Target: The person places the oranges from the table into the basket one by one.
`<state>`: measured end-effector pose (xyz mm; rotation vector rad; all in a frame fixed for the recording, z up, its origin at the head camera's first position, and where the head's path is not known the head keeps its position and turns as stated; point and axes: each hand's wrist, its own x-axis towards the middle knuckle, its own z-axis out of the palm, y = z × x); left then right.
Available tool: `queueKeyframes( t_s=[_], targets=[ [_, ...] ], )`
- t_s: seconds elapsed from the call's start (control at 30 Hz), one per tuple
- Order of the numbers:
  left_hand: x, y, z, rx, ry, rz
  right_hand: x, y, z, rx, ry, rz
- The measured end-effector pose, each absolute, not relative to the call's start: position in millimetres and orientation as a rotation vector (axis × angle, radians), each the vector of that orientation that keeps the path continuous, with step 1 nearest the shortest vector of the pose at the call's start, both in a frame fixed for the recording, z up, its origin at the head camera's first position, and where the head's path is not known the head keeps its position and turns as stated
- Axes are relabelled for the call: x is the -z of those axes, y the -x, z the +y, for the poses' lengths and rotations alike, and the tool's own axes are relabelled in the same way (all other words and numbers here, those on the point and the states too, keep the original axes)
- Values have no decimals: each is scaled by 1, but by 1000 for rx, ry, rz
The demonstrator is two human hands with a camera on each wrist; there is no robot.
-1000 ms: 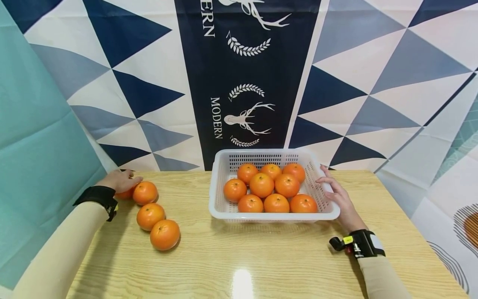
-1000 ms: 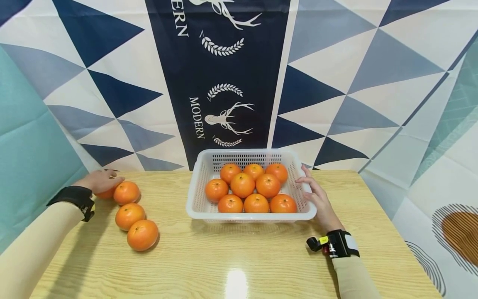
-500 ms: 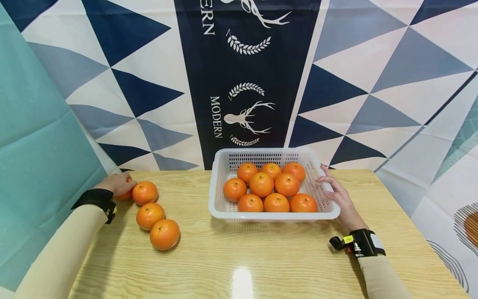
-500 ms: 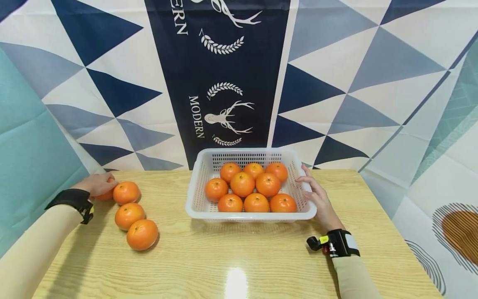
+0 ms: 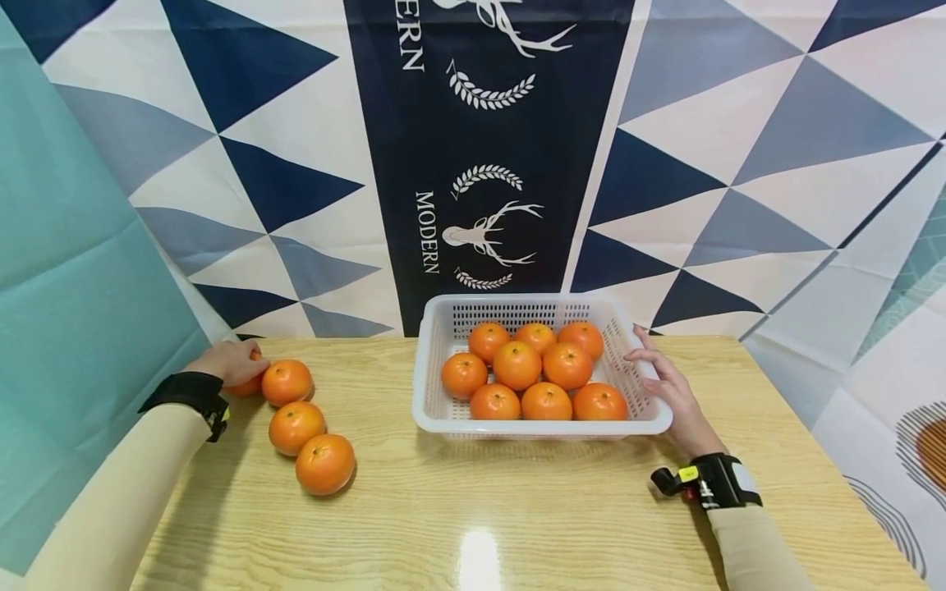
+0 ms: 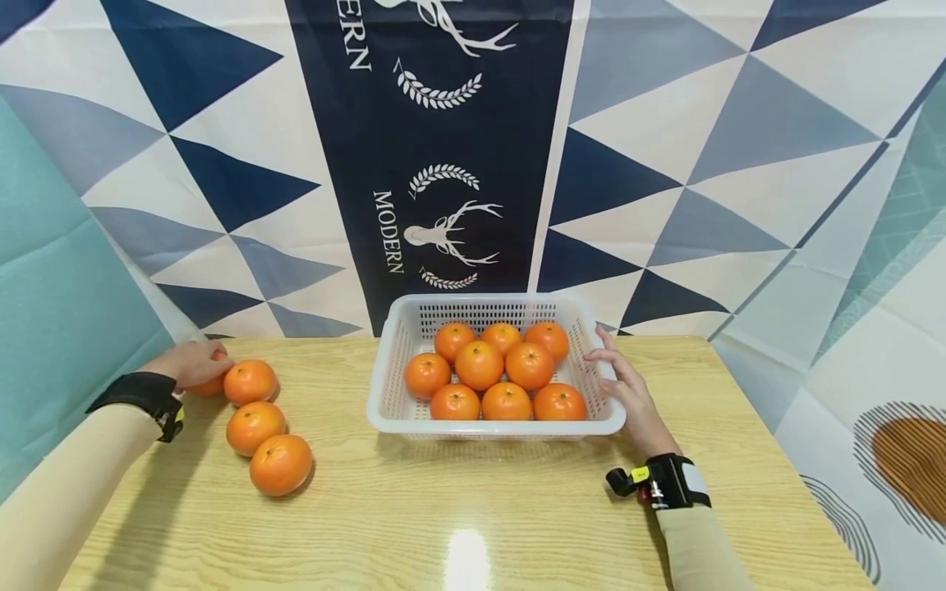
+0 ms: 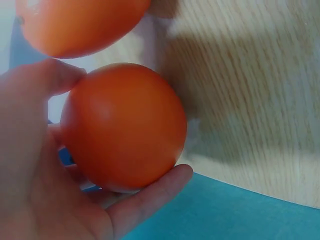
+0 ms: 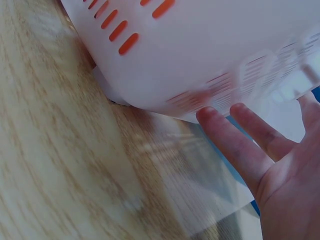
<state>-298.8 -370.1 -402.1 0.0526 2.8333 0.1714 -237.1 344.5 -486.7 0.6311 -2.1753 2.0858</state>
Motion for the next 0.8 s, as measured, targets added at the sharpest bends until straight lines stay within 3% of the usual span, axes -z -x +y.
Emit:
queueKeyframes(
  t_s=[0.57, 0.8],
  targets=[
    [363, 303, -361, -131, -48, 2976, 487, 236, 345, -2094, -635, -2147],
    [382, 321, -370, -152, -34, 3010, 486, 236, 344, -2107, -634, -2131]
  ],
)
